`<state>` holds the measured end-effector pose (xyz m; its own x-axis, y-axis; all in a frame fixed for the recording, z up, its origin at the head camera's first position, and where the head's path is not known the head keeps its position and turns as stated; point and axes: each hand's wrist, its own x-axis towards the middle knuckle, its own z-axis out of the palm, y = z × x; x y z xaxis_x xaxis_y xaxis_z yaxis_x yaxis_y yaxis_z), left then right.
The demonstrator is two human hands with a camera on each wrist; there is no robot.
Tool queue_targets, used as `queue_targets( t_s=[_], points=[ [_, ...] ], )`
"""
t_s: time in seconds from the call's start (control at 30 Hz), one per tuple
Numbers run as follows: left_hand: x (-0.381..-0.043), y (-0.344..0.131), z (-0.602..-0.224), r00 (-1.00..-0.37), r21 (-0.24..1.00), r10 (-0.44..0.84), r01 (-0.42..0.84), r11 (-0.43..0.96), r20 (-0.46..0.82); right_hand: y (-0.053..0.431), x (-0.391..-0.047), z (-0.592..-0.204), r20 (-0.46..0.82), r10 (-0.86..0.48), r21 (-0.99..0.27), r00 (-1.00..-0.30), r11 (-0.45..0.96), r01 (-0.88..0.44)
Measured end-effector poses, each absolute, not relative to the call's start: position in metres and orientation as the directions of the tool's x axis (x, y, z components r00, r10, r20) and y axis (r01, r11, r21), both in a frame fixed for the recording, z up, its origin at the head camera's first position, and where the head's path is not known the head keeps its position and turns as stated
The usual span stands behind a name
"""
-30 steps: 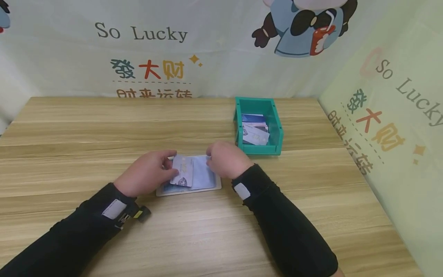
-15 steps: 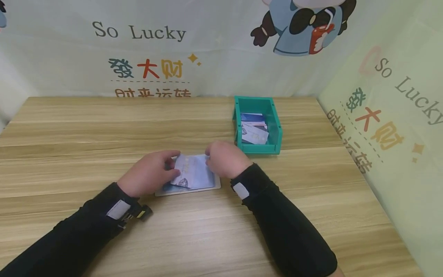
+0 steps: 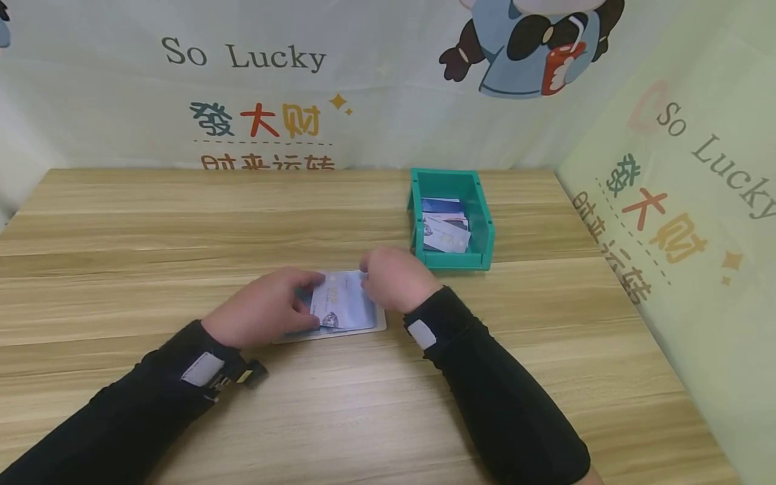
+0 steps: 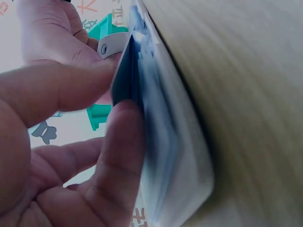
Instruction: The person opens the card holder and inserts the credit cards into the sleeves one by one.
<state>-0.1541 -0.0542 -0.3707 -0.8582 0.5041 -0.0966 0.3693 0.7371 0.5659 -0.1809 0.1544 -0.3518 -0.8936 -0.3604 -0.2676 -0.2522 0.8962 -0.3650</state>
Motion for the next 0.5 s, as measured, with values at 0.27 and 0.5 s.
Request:
queue_targets(
  t_s=[0.27, 0.5],
  points=[
    [-0.1501, -0.0537, -0.3693, -0.846, 0.496, 0.520, 0.405, 0.768, -0.115, 0.1543, -0.1808, -0.3521, -0.266, -0.356, -0.369, -0.896, 0.896, -0.247],
    [-0.1496, -0.0484, -0.3735, -0.844, 0.450, 0.531, 0.445, 0.774, -0.080, 0.1546, -0.1811, -0.3533, -0.256, -0.365, -0.368, -0.895, 0.893, -0.259]
  ],
)
